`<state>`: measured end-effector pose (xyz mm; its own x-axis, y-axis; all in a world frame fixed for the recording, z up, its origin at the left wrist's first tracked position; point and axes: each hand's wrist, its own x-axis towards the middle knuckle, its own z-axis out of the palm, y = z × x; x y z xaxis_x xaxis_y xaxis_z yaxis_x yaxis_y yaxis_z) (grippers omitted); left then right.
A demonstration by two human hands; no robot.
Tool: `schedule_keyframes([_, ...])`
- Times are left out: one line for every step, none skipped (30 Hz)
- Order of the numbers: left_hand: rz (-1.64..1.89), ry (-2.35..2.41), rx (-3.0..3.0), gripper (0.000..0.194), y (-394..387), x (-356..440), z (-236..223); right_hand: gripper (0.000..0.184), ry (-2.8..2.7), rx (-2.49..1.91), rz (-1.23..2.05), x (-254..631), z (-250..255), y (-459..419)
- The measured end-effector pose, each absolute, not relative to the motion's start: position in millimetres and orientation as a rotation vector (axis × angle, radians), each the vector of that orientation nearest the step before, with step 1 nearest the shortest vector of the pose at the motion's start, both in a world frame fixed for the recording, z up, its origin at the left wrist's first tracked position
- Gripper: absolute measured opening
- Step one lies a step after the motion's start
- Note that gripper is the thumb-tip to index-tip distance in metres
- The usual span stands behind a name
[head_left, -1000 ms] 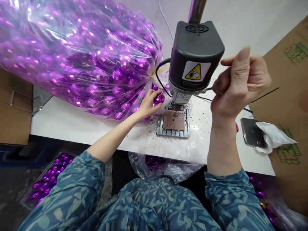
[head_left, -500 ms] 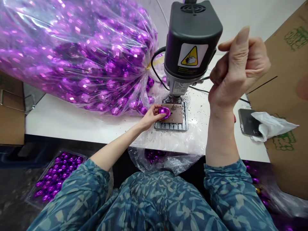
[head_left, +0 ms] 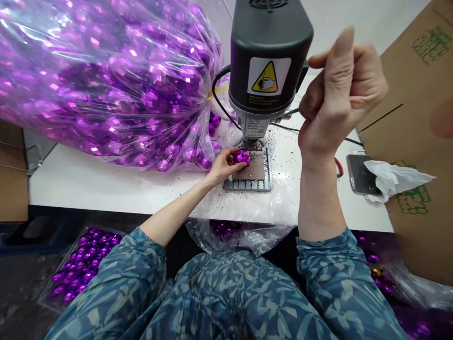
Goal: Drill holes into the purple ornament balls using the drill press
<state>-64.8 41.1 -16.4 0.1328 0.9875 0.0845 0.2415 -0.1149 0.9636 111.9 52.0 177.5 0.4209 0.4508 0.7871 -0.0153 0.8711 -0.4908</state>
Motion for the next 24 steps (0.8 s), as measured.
schedule_keyframes([1.06, 1.257, 1.555, 0.063, 43.2, -62.9, -15.9, 0.051, -1.11, -0.469, 0.286, 111.8, 177.6, 51.1])
schedule_keyframes([1.059, 1.261, 1.591, 0.062, 44.9, -61.0, -15.3, 0.054, -1.123, -0.502, 0.273, 111.7, 177.6, 50.3])
schedule_keyframes([1.059, 1.26, 1.629, 0.06, 46.1, -59.1, -14.3, 0.058, -1.134, -0.537, 0.258, 111.6, 177.7, 49.5])
schedule_keyframes([1.059, 1.258, 1.668, 0.057, 46.8, -57.3, -13.2, 0.062, -1.141, -0.568, 0.242, 111.3, 177.7, 48.8])
schedule_keyframes([1.061, 1.259, 1.706, 0.055, 47.2, -55.5, -12.0, 0.066, -1.138, -0.591, 0.22, 111.0, 177.8, 48.3])
schedule_keyframes([1.061, 1.263, 1.74, 0.054, 47.2, -53.9, -10.8, 0.069, -1.142, -0.612, 0.205, 110.6, 178.0, 48.0])
schedule_keyframes([1.057, 1.27, 1.769, 0.053, 46.9, -52.4, -9.6, 0.071, -1.141, -0.62, 0.196, 110.2, 178.1, 47.8])
schedule_keyframes([1.052, 1.279, 1.791, 0.052, 46.6, -51.2, -8.5, 0.072, -1.135, -0.613, 0.194, 109.9, 178.2, 47.7])
schedule_keyframes([1.045, 1.288, 1.807, 0.052, 46.2, -50.2, -7.6, 0.072, -1.124, -0.599, 0.198, 109.6, 178.3, 47.7])
schedule_keyframes([1.039, 1.296, 1.817, 0.051, 45.8, -49.3, -6.9, 0.071, -1.124, -0.593, 0.21, 109.6, 178.3, 47.7])
schedule_keyframes([1.034, 1.303, 1.825, 0.051, 45.4, -48.7, -6.5, 0.071, -1.126, -0.593, 0.212, 109.7, 178.3, 47.7])
schedule_keyframes([1.033, 1.308, 1.835, 0.051, 45.1, -48.0, -6.5, 0.071, -1.13, -0.605, 0.205, 109.9, 178.1, 47.6])
schedule_keyframes([1.035, 1.311, 1.846, 0.051, 44.7, -47.4, -6.9, 0.071, -1.138, -0.626, 0.187, 110.3, 178.0, 47.4])
schedule_keyframes([1.037, 1.309, 1.858, 0.052, 44.4, -46.6, -7.9, 0.071, -1.149, -0.651, 0.168, 110.6, 177.9, 47.2])
schedule_keyframes([1.039, 1.301, 1.869, 0.053, 44.0, -45.6, -9.5, 0.071, -1.159, -0.669, 0.159, 110.9, 177.8, 46.8])
schedule_keyframes([1.045, 1.286, 1.877, 0.053, 43.6, -44.6, -11.6, 0.071, -1.161, -0.669, 0.164, 111.1, 177.8, 46.4])
schedule_keyframes([1.053, 1.263, 1.88, 0.054, 43.3, -43.5, -14.3, 0.069, -1.157, -0.652, 0.181, 111.2, 177.9, 45.9])
schedule_keyframes([1.062, 1.231, 1.871, 0.054, 42.9, -42.5, -17.5, 0.068, -1.155, -0.628, 0.207, 111.1, 178.0, 45.4])
schedule_keyframes([1.074, 1.193, 1.848, 0.054, 42.5, -41.6, -20.9, 0.066, -1.15, -0.602, 0.23, 111.0, 178.1, 45.1])
schedule_keyframes([1.085, 1.156, 1.814, 0.054, 42.1, -40.9, -24.4, 0.065, -1.142, -0.584, 0.245, 110.8, 178.2, 44.8])
schedule_keyframes([1.092, 1.122, 1.776, 0.055, 41.7, -40.4, -27.8, 0.065, -1.133, -0.571, 0.246, 110.8, 178.2, 44.8])
schedule_keyframes([1.097, 1.096, 1.738, 0.057, 41.3, -40.2, -30.9, 0.065, -1.13, -0.569, 0.243, 110.8, 178.2, 45.0])
schedule_keyframes([1.1, 1.082, 1.709, 0.058, 40.8, -40.0, -33.6, 0.066, -1.128, -0.568, 0.24, 111.1, 178.0, 45.5])
schedule_keyframes([1.106, 1.08, 1.692, 0.06, 40.4, -39.9, -35.8, 0.066, -1.132, -0.565, 0.246, 111.5, 177.8, 46.2])
